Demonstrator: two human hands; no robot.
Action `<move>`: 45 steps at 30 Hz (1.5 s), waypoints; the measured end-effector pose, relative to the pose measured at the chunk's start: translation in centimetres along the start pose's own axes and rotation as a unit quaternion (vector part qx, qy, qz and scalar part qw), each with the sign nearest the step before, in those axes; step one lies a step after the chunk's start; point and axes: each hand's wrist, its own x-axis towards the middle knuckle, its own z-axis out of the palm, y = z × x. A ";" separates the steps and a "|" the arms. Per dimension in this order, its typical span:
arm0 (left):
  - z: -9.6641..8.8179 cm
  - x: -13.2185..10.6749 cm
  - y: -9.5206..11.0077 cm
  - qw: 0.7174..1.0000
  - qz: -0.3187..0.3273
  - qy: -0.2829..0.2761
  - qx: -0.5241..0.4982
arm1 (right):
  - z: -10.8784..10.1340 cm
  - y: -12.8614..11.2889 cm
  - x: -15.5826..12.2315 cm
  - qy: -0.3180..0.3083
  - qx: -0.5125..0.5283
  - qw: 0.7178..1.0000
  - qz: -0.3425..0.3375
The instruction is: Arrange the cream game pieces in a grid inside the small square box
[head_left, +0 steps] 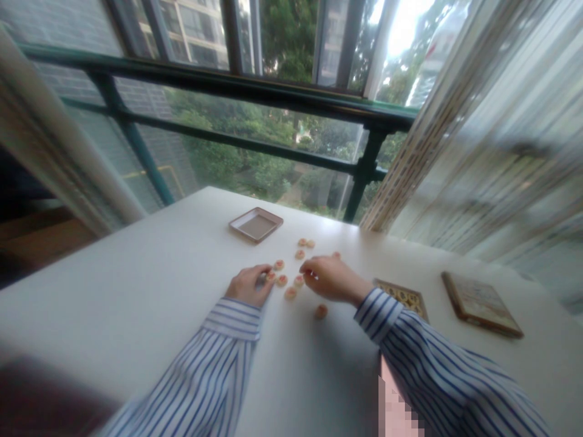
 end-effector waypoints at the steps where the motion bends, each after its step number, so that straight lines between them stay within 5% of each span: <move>1: -0.1 0.0 0.2 1.000 0.005 0.008 -0.001 | -0.1 0.0 0.0 0.002 -0.002 1.000 0.000; 17: -0.4 0.4 1.4 0.988 0.111 0.104 -0.006 | -1.5 0.5 -1.3 0.017 -0.017 1.000 -0.008; 45: -0.6 0.8 8.5 0.968 0.234 0.089 -0.012 | -3.8 3.2 -5.8 0.089 0.048 0.995 -0.002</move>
